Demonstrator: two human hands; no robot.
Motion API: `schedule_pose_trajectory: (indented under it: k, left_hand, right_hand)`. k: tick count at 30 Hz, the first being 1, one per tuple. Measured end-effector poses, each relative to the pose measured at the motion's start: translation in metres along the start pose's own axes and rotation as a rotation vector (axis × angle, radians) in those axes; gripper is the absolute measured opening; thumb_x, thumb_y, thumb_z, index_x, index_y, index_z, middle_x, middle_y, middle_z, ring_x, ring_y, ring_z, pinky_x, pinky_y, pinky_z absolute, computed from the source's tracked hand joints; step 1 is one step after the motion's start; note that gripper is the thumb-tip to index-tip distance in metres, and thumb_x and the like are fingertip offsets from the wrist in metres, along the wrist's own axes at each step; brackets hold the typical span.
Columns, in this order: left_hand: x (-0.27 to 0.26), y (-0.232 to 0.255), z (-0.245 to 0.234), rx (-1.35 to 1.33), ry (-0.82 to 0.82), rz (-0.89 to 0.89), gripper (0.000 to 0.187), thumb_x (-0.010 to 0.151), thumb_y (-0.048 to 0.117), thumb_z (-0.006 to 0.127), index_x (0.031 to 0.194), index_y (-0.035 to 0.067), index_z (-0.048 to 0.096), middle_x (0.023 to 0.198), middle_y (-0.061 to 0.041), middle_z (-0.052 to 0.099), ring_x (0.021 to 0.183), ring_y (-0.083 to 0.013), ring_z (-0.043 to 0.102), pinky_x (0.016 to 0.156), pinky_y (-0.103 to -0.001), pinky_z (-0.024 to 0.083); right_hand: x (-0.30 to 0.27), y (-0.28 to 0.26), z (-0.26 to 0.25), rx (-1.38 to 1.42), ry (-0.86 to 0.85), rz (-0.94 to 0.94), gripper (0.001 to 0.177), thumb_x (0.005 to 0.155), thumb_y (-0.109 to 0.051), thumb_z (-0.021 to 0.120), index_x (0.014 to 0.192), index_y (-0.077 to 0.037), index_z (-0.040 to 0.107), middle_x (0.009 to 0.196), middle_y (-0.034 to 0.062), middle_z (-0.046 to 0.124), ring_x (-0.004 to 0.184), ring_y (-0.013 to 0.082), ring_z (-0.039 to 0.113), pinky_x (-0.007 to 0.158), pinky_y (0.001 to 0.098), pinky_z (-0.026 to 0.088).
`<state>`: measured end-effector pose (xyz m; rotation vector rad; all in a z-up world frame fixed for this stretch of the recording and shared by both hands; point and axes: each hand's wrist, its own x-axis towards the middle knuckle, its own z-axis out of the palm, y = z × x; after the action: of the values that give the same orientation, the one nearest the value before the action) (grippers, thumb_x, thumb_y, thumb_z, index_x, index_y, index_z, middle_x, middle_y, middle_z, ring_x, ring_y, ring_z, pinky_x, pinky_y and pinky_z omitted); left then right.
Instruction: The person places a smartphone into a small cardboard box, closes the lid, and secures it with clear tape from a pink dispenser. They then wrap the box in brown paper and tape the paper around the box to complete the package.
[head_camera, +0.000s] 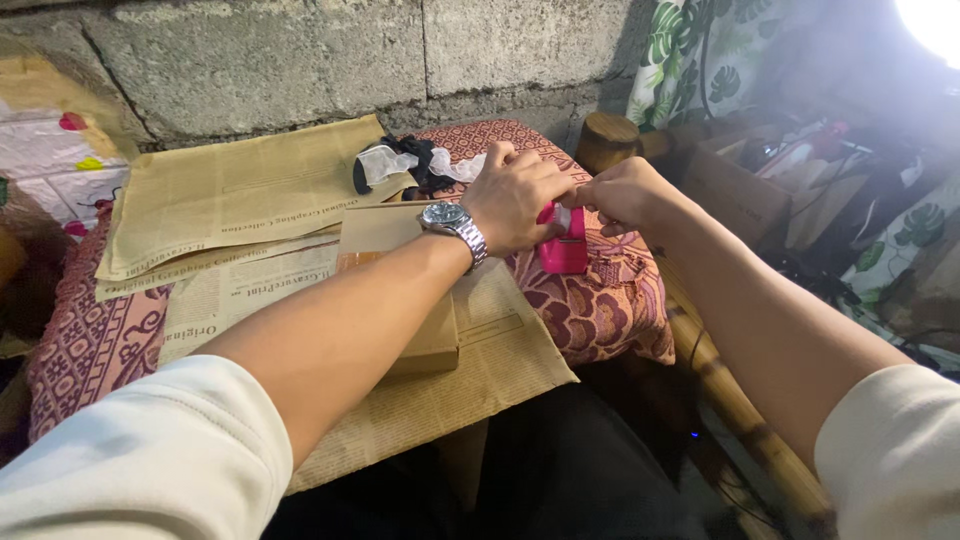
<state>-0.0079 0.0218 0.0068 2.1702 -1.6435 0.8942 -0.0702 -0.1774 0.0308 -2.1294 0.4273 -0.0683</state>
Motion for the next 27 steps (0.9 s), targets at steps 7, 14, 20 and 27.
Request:
schedule_pose_trajectory:
  k: [7, 14, 20, 27]
  left_hand:
    - [-0.005, 0.005, 0.005, -0.060, 0.103, 0.010, 0.009, 0.090, 0.032, 0.071, 0.090, 0.024, 0.072, 0.095, 0.004, 0.069, 0.103, -0.0187, 0.061, 0.100, -0.048, 0.031]
    - [-0.005, 0.018, 0.002, -0.247, 0.027, -0.269, 0.011, 0.086, 0.032, 0.071, 0.087, 0.021, 0.073, 0.093, 0.001, 0.071, 0.102, -0.0210, 0.062, 0.095, -0.048, 0.030]
    - [0.002, 0.025, -0.002, -0.335, -0.070, -0.427, 0.012, 0.086, 0.034, 0.070, 0.084, 0.022, 0.074, 0.089, 0.003, 0.073, 0.102, -0.0193, 0.065, 0.095, -0.045, 0.030]
    - [0.021, 0.018, -0.002, -0.323, -0.189, -0.563, 0.012, 0.088, 0.035, 0.067, 0.088, 0.026, 0.075, 0.086, 0.004, 0.076, 0.091, -0.0175, 0.070, 0.096, -0.043, 0.029]
  right_hand:
    - [-0.005, 0.003, 0.000, 0.130, -0.005, 0.065, 0.026, 0.085, -0.017, 0.078, 0.072, 0.002, 0.066, 0.065, 0.0039, 0.056, 0.054, 0.0112, 0.052, 0.046, 0.0278, 0.043]
    - [-0.015, 0.011, 0.000, 0.298, -0.189, 0.031, 0.026, 0.081, -0.016, 0.073, 0.102, -0.001, 0.067, 0.087, 0.0041, 0.067, 0.072, 0.0134, 0.066, 0.062, 0.0313, 0.060]
    - [-0.042, 0.021, 0.005, 0.257, -0.234, -0.196, 0.057, 0.079, -0.011, 0.080, 0.131, -0.010, 0.056, 0.093, 0.0027, 0.062, 0.083, 0.0131, 0.071, 0.077, 0.0305, 0.065]
    - [-0.043, 0.003, 0.010, 0.095, -0.130, -0.177, 0.051, 0.077, -0.010, 0.084, 0.124, -0.002, 0.068, 0.082, 0.0000, 0.060, 0.071, 0.0102, 0.063, 0.064, 0.0307, 0.058]
